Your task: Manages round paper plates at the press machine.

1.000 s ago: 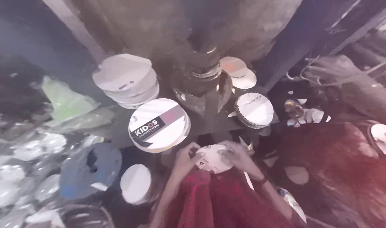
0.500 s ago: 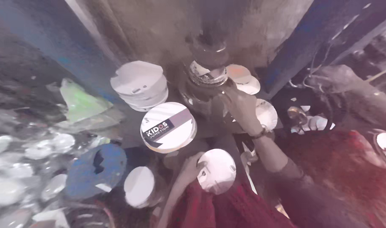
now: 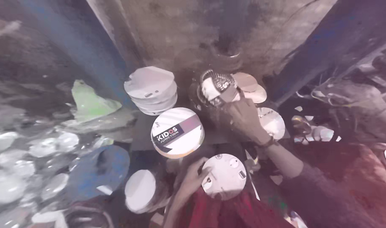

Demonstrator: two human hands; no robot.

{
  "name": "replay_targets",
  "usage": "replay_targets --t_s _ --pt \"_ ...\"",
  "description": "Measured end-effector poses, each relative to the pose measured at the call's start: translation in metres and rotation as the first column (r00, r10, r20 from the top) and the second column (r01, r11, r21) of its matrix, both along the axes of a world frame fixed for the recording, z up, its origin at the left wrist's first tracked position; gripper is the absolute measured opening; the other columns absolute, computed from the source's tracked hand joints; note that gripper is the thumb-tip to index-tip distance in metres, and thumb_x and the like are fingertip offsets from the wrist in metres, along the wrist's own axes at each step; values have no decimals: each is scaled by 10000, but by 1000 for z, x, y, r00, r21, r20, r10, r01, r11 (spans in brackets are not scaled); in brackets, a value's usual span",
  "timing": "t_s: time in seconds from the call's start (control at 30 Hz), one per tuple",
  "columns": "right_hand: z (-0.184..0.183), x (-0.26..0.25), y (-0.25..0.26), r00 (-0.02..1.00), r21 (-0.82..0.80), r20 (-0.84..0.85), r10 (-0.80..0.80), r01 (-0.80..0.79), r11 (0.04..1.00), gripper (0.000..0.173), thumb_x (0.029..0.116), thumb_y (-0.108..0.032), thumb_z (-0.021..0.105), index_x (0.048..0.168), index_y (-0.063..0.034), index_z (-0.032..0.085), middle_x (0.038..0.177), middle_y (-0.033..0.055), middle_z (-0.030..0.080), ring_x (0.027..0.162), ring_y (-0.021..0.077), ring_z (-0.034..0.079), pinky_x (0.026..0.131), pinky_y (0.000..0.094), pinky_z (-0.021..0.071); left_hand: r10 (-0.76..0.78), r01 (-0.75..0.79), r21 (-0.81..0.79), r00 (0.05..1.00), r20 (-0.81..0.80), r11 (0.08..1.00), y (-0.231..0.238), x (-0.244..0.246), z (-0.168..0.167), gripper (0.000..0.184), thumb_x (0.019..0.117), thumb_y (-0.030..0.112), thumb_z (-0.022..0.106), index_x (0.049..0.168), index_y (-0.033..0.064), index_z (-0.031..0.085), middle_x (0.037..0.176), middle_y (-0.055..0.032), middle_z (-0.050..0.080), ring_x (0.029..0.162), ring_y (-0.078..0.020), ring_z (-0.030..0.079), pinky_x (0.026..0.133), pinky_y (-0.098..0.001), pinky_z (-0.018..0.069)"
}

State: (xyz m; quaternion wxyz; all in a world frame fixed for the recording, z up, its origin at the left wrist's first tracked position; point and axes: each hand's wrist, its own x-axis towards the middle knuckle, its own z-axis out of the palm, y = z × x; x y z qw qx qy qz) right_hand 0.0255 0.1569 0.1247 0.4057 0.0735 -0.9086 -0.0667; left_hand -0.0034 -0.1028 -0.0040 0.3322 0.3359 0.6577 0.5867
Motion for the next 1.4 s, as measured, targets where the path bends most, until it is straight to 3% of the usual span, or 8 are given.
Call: replay_targets --t_s 0.2,0.37,0.5,0.63,0.77,1.13,1.3,1.4 --pt "-59 49 -20 986 -47 159 42 -35 998 132 1006 -82 575 1003 -102 706 940 79 746 879 241 707 821 430 515 -51 46 115 998 35 992 11 4 5 513 988 76 535 1477 -15 409 1200 -85 684 951 -67 684 826 -272 580" --pt "-34 43 -19 804 -387 578 139 121 914 168 980 -152 652 1028 -28 754 973 147 733 954 318 702 914 542 490 -125 127 117 992 -19 985 22 9 1 485 975 41 495 1458 7 466 1291 -102 645 1063 -97 665 908 -304 565" --pt "-10 29 -4 626 -556 706 332 200 807 178 961 -146 686 1063 -19 756 996 148 727 951 280 700 914 484 544 -145 161 139 982 -120 977 26 6 9 497 984 42 458 1480 20 469 1469 -94 544 1259 -117 585 1052 -329 501" --pt "-3 13 14 521 -638 705 481 171 751 130 904 -78 740 1010 -6 764 960 128 734 866 199 696 842 395 567 -133 150 83 974 -182 985 34 -2 24 557 987 82 472 1538 56 398 1307 -146 640 1072 -164 669 921 -372 553" --pt "-7 2 32 445 -649 714 541 128 750 101 914 -73 732 991 -27 779 941 98 743 852 169 697 830 387 578 -156 178 96 967 -201 979 40 -8 26 589 984 66 466 1561 49 351 1363 -164 607 1089 -174 670 919 -365 562" --pt "3 1 41 434 -652 686 583 11 758 84 908 -60 728 956 -18 783 904 83 752 831 140 704 815 347 579 -164 187 101 967 -197 977 45 -9 26 578 988 57 467 1557 66 370 1382 -139 604 1138 -163 654 969 -374 544" --pt "-6 -8 5 574 -530 734 362 152 834 359 959 -335 699 1065 8 686 822 139 692 752 273 684 738 514 560 -153 171 68 965 -213 983 47 -8 26 570 992 59 461 1555 65 374 1342 -148 631 1136 -189 659 973 -393 538" --pt "-9 -14 -13 546 -449 789 283 198 871 409 984 -363 667 1192 -12 637 829 147 667 784 327 668 736 580 528 -150 163 49 967 -207 985 46 -8 29 554 991 52 465 1540 38 388 1300 -167 644 1120 -202 659 972 -399 536"
